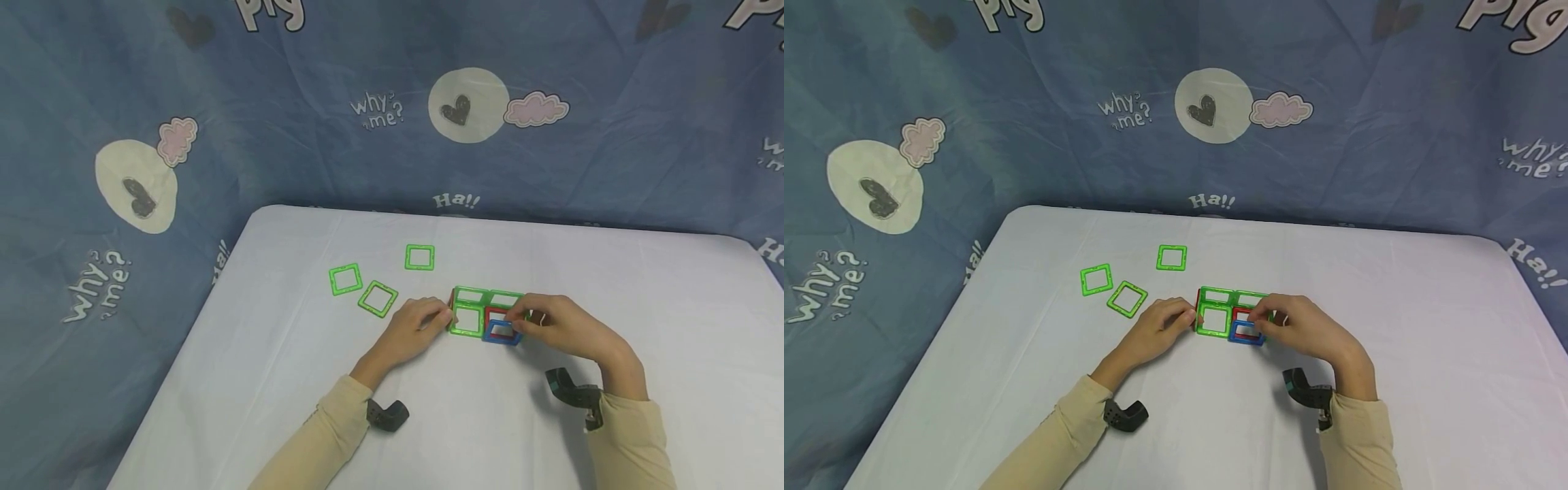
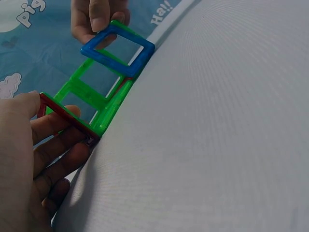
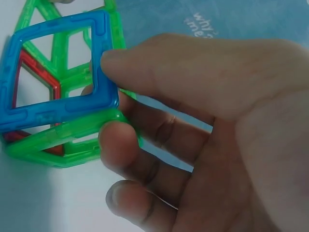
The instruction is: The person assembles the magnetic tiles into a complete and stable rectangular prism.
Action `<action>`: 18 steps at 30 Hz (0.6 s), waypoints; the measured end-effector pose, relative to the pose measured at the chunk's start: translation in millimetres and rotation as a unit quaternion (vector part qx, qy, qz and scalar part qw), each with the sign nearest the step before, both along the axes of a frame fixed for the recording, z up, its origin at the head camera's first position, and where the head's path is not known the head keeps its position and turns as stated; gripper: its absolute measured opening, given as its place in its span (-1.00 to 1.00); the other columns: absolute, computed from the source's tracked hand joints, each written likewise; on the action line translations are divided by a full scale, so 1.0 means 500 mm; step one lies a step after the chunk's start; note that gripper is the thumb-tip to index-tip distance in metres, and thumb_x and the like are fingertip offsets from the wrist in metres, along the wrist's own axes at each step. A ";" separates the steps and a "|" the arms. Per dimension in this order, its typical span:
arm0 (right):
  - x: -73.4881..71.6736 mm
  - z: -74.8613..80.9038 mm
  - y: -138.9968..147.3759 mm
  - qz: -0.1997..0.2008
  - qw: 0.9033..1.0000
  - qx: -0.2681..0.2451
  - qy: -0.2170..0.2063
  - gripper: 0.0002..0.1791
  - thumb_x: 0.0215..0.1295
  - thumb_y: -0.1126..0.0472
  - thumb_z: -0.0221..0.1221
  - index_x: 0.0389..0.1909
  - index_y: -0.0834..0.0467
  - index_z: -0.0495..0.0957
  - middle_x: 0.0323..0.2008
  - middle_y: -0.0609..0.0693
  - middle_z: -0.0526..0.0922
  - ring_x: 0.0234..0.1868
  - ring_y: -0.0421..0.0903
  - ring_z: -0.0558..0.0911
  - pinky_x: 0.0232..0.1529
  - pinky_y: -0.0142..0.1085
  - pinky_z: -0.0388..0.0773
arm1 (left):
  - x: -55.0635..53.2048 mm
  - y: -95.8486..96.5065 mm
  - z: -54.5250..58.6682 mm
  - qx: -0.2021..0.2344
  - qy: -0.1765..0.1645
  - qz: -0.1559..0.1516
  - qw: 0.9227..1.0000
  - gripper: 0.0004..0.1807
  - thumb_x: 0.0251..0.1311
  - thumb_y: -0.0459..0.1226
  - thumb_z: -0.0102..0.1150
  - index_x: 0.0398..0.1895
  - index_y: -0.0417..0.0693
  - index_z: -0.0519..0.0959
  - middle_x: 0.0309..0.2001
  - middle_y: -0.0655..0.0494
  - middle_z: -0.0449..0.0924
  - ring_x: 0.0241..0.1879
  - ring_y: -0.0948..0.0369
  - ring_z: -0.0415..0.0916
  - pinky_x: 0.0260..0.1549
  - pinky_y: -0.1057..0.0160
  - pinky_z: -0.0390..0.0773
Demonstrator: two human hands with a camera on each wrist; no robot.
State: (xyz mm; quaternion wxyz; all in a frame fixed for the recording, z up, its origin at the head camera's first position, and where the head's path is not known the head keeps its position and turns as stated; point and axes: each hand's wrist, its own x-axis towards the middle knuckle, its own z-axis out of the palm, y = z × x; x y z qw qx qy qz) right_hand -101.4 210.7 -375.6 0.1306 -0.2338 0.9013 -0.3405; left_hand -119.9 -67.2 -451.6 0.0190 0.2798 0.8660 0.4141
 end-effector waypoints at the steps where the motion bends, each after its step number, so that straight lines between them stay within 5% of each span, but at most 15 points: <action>1: -0.001 0.000 0.001 -0.001 1.000 0.000 -0.001 -0.88 0.28 0.17 0.19 -0.19 -0.06 0.60 -0.35 -0.16 0.59 -0.43 -0.27 0.47 -0.44 -0.41 0.45 | 0.000 0.000 0.000 -0.001 0.000 -0.001 1.000 -0.69 0.41 0.00 -0.16 -0.24 0.18 0.61 -0.18 0.34 0.64 -0.07 0.39 0.53 -0.01 0.25 0.40; 12: 0.001 0.006 0.023 -0.058 0.997 -0.039 0.013 -0.79 0.39 0.06 0.05 -0.05 -0.04 0.57 -0.17 -0.09 0.65 -0.32 -0.13 0.54 -0.36 -0.36 0.48 | 0.000 0.000 -0.001 0.006 0.003 -0.006 1.000 -0.68 0.42 -0.01 -0.17 -0.26 0.19 0.61 -0.18 0.34 0.64 -0.08 0.39 0.53 0.04 0.24 0.40; 18: 0.000 -0.010 0.037 -0.134 0.981 -0.137 0.032 -0.79 0.43 0.17 -0.01 -0.03 0.11 0.50 -0.23 0.09 0.57 -0.32 -0.08 0.54 -0.33 -0.33 0.49 | -0.002 0.000 0.000 0.007 0.001 -0.007 1.000 -0.68 0.42 0.00 -0.17 -0.26 0.20 0.60 -0.17 0.35 0.64 -0.06 0.38 0.53 0.06 0.22 0.40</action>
